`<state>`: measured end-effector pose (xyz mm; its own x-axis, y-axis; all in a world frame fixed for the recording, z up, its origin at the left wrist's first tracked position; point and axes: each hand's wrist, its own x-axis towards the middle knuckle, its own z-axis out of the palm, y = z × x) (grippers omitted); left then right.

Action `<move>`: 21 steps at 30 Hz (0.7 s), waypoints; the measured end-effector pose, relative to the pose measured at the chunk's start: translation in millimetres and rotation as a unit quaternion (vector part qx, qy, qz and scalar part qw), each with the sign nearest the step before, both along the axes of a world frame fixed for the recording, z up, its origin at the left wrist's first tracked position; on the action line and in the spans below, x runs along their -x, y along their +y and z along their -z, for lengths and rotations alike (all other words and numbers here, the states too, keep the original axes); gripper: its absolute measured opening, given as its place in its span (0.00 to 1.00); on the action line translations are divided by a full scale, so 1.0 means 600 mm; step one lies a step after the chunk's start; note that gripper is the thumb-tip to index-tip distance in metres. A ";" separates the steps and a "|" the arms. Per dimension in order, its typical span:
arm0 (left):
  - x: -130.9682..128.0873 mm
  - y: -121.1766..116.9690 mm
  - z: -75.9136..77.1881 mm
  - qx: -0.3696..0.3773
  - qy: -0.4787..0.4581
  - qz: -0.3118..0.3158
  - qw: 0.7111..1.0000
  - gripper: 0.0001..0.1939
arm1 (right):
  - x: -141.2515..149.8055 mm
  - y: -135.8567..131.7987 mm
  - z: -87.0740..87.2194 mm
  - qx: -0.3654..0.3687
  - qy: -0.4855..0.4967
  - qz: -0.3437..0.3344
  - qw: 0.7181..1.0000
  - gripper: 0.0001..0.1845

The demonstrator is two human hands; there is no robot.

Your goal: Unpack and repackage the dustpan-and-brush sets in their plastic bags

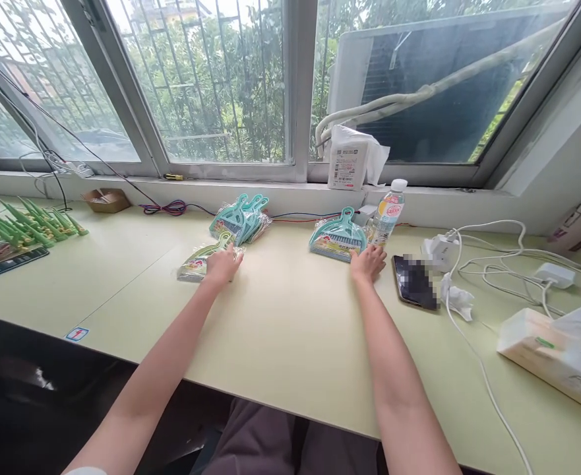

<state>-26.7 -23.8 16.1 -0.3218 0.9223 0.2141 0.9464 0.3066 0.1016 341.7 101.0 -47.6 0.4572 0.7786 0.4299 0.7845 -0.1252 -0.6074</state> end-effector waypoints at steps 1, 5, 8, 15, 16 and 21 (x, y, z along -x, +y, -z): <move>-0.001 -0.001 -0.005 -0.007 -0.012 0.004 1.000 0.27 | 0.003 0.002 0.000 0.000 -0.014 -0.004 1.000 0.25; 0.031 0.001 -0.008 -0.073 -0.047 -0.029 0.996 0.24 | 0.009 0.005 0.004 0.014 -0.035 -0.037 0.999 0.28; 0.070 0.007 0.011 -0.127 -0.017 -0.115 0.985 0.33 | 0.009 0.003 0.008 0.023 -0.024 -0.051 0.998 0.30; 0.121 0.024 0.035 -0.090 -0.171 -0.170 0.966 0.41 | 0.021 -0.031 -0.013 -0.057 -0.020 -0.061 0.996 0.31; 0.123 0.026 0.034 -0.081 -0.177 -0.154 0.969 0.43 | 0.027 -0.043 -0.020 -0.084 -0.037 -0.073 0.993 0.29; 0.105 0.031 0.025 -0.024 -0.250 -0.041 0.967 0.37 | 0.074 -0.138 -0.052 -0.179 -0.174 -0.312 0.917 0.20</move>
